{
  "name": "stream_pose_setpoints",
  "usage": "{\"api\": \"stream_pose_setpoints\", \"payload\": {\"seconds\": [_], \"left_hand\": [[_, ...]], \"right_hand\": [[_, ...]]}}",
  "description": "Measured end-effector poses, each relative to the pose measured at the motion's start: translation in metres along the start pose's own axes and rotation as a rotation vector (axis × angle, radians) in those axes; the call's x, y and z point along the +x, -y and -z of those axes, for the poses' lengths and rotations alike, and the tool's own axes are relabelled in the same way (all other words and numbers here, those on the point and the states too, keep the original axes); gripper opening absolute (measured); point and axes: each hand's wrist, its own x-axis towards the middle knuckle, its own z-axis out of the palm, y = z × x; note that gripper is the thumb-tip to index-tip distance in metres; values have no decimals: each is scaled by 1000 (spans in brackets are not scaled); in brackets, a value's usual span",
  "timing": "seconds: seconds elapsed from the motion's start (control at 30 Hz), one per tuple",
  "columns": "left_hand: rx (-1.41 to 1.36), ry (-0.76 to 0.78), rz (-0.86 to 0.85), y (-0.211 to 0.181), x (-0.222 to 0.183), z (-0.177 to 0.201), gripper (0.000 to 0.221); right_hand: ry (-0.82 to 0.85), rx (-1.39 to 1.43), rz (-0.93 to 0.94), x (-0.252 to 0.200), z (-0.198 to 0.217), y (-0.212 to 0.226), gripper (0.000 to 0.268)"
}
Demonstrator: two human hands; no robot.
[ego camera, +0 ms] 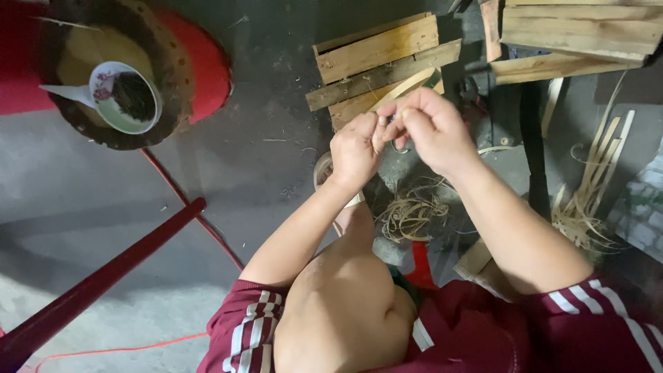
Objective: Shaving thin wood strips with a knife, bending them into hoops, and assembling them into a wooden frame structure.
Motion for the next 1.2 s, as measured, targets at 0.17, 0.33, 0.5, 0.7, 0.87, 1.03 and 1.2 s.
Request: {"api": "stream_pose_setpoints", "payload": {"seconds": [0.17, 0.33, 0.5, 0.7, 0.87, 1.03, 1.2], "left_hand": [[-108, -79, -115, 17, -12, -12, 18], [-296, -146, -91, -1, -3, 8, 16], [-454, -197, -107, -7, -1, 13, 10], [-552, -195, -178, -7, 2, 12, 10], [-573, -117, -221, -10, 4, 14, 13], [-605, -74, -214, -14, 6, 15, 14], [-653, -24, -185, -19, 10, 16, 14]], "right_hand": [[-89, 215, -292, 4, 0, 5, 12], [-57, 33, -192, 7, 4, -1, 17], [20, -210, -77, 5, 6, 11, 19], [49, -16, -75, 4, 16, -23, 25], [25, -120, -99, 5, 19, -17, 9], [47, -258, -77, 6, 17, 3, 11], [51, -555, 130, 6, 18, 7, 15]]}}
